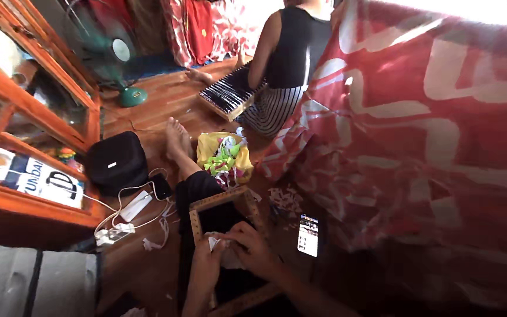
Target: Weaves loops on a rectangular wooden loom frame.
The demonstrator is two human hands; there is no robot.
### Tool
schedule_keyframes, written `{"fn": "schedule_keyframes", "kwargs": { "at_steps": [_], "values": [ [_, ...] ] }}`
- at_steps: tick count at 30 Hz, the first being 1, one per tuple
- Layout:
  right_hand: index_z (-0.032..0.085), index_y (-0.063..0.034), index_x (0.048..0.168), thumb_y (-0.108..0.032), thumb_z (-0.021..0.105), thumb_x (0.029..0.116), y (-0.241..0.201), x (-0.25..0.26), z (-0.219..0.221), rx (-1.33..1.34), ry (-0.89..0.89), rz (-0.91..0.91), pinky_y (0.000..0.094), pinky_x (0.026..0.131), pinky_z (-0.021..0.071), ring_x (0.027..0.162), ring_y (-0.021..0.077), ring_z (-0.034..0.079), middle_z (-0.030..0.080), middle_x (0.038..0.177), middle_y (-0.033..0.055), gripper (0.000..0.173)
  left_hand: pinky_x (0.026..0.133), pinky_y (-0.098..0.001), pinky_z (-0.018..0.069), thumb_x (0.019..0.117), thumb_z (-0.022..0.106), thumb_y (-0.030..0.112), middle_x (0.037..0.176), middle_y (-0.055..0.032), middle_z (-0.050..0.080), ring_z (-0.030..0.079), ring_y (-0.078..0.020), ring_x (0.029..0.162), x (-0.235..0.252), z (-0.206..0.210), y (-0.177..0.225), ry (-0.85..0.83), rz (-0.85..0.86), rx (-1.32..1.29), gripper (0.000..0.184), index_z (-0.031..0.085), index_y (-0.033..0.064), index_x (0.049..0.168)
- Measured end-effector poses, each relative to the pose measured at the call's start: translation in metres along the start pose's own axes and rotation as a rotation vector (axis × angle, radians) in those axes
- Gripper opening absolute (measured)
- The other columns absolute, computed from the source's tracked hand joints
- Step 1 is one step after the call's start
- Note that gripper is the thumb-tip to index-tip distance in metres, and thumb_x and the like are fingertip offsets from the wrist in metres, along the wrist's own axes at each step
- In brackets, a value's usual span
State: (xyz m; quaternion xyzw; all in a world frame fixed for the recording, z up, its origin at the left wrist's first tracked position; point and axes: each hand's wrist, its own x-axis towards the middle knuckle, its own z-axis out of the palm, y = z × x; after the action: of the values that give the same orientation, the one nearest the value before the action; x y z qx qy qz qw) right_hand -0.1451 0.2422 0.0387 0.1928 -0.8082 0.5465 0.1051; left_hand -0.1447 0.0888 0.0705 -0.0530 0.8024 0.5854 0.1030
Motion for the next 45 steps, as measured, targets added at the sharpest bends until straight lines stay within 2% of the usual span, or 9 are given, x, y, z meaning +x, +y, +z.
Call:
{"fn": "schedule_keyframes", "kwargs": {
  "at_steps": [11,14,19,26,29,32,35,38,45],
  "values": [
    [0.079,-0.0009,0.105,-0.003,0.065,0.0906,-0.008,-0.004,0.011,-0.261,0.148,0.069,0.0373,0.082,0.0581,0.088,0.0292,0.069,0.071,0.092,0.0168,0.02,0.089,-0.0606,0.0473,0.0894,0.07,0.007,0.096,-0.0209,0.071,0.065,-0.0423,0.098,-0.003,0.021,-0.018,0.381,0.407,0.283,0.015,0.075,-0.0053,0.095],
    [0.076,0.0044,0.106,-0.005,0.061,0.0964,-0.018,-0.001,0.003,-0.095,0.029,0.232,0.0353,0.085,0.0564,0.091,0.0267,0.069,0.071,0.097,0.0191,0.02,0.082,-0.0454,0.0515,0.0864,0.068,0.01,0.088,-0.013,0.072,0.066,-0.0302,0.087,0.005,0.023,-0.033,0.518,0.65,0.328,0.014,0.078,0.0004,0.088],
    [0.068,0.0078,0.108,-0.005,0.055,0.1019,-0.019,0.011,-0.022,0.249,-0.236,0.43,0.0227,0.088,0.0497,0.096,0.0085,0.06,0.065,0.108,0.0134,0.02,0.09,-0.0215,0.0437,0.0942,0.068,0.024,0.095,-0.0034,0.062,0.056,-0.0108,0.098,0.011,0.016,-0.046,0.486,0.861,0.258,0.012,0.077,0.0161,0.093],
    [0.069,0.0061,0.108,-0.006,0.059,0.099,-0.02,0.008,-0.019,0.175,-0.118,0.406,0.0267,0.087,0.0528,0.094,0.0119,0.064,0.068,0.104,0.0133,0.018,0.088,-0.0459,0.049,0.1,0.057,0.031,0.099,-0.0172,0.063,0.061,-0.0313,0.099,0.009,0.013,-0.039,0.357,0.73,0.321,0.032,0.071,0.0039,0.09],
    [0.065,0.0069,0.11,-0.004,0.06,0.0963,-0.016,0.003,-0.015,0.135,-0.026,0.288,0.0255,0.077,0.055,0.083,0.0104,0.065,0.067,0.096,0.0122,0.018,0.1,-0.032,0.045,0.1014,0.055,0.029,0.107,-0.0122,0.061,0.055,-0.0162,0.111,0.003,0.013,-0.041,0.161,0.579,0.044,0.033,0.069,0.0002,0.091],
    [0.066,0.0066,0.101,-0.004,0.059,0.0967,-0.004,-0.002,-0.009,0.138,0.011,0.053,0.0224,0.082,0.0539,0.088,0.0106,0.064,0.067,0.096,0.0137,0.013,0.093,-0.0177,0.0497,0.0992,0.056,0.018,0.112,0.0019,0.059,0.057,0.0015,0.106,-0.003,0.013,-0.033,-0.024,0.372,-0.347,0.019,0.067,0.0049,0.091],
    [0.064,0.0011,0.096,-0.004,0.057,0.0996,0.006,-0.001,-0.006,0.049,0.048,-0.161,0.0252,0.093,0.0507,0.097,0.0166,0.064,0.067,0.096,0.0132,0.01,0.091,-0.0229,0.0535,0.0992,0.056,0.019,0.115,0.0067,0.065,0.062,-0.0002,0.104,-0.004,0.013,-0.031,-0.108,0.229,-0.552,0.014,0.067,0.0109,0.097],
    [0.07,-0.0024,0.097,-0.005,0.058,0.0972,0.011,0.0,-0.002,-0.054,0.125,-0.253,0.0281,0.093,0.0515,0.098,0.0203,0.066,0.07,0.097,0.0131,0.012,0.09,-0.025,0.055,0.0973,0.052,0.01,0.108,0.0031,0.068,0.065,-0.003,0.099,-0.006,0.014,-0.024,-0.072,0.111,-0.603,0.018,0.064,0.0027,0.109],
    [0.074,-0.001,0.105,-0.016,0.068,0.095,0.007,-0.004,0.001,-0.099,0.046,-0.164,0.0395,0.086,0.0554,0.094,0.0269,0.069,0.073,0.097,0.0134,0.019,0.084,-0.0232,0.0581,0.0974,0.055,0.005,0.094,0.0079,0.071,0.068,-0.0013,0.089,-0.004,0.008,-0.03,0.034,0.175,-0.393,0.02,0.06,0.0001,0.116]
  ]
}}
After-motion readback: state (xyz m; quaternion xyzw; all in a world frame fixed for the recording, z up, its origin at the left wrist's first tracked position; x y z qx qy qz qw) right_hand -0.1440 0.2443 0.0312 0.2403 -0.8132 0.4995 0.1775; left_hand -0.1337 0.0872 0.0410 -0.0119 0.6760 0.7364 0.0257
